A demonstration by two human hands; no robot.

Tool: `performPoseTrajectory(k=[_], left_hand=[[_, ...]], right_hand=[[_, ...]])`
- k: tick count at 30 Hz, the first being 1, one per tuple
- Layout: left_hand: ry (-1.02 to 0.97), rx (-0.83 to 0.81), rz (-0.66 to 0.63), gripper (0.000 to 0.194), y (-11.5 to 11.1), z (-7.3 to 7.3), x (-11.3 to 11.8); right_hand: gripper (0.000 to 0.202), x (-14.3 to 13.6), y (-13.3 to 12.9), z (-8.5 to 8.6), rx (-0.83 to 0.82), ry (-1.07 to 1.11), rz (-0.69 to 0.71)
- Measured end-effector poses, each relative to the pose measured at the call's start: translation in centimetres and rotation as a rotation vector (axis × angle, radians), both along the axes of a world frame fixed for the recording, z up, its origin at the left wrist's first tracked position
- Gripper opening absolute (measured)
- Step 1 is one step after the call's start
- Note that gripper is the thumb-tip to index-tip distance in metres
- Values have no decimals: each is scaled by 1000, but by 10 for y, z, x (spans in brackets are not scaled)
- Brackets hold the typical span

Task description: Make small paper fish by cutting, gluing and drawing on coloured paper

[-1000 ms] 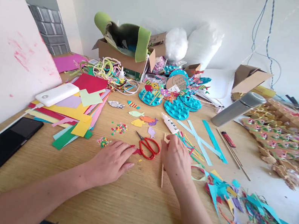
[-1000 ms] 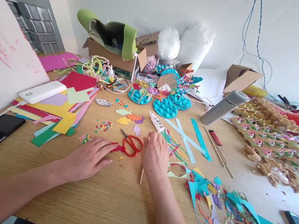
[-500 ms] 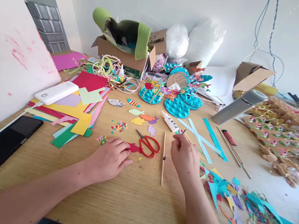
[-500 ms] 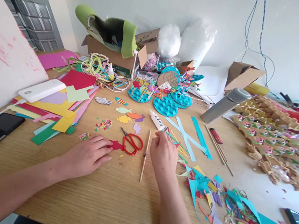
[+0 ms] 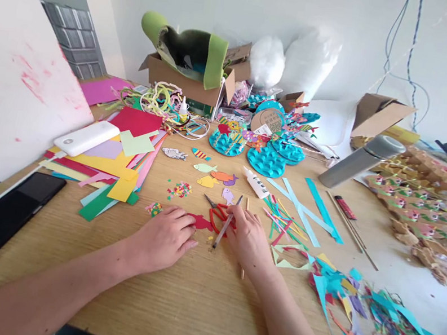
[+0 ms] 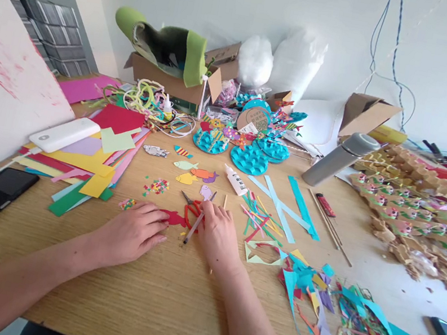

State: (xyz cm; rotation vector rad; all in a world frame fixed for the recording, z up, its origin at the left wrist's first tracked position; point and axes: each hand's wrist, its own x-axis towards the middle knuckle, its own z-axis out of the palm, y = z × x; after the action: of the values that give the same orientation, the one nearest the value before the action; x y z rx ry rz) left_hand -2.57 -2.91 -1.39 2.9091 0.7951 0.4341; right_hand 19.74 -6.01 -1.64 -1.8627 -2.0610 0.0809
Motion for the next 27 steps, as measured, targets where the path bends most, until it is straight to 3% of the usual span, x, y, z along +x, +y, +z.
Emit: performPoseTrajectory(k=[11,15,20,27], left_hand=[[-111,-103,-164,24,6,2,-3],[-112,-137,-204,23,8,3,-5],[-101,-116,-212,26,12,7,-6],[-2,-71,-209,38,12,7,-9]], right_hand=[[12,7,-4,2,76,110,4],[19,-2,-11,8,179,495,30],[35,-21,-18,8,95,1066,2],[33,-29,-15,0,-35,1423,-115]])
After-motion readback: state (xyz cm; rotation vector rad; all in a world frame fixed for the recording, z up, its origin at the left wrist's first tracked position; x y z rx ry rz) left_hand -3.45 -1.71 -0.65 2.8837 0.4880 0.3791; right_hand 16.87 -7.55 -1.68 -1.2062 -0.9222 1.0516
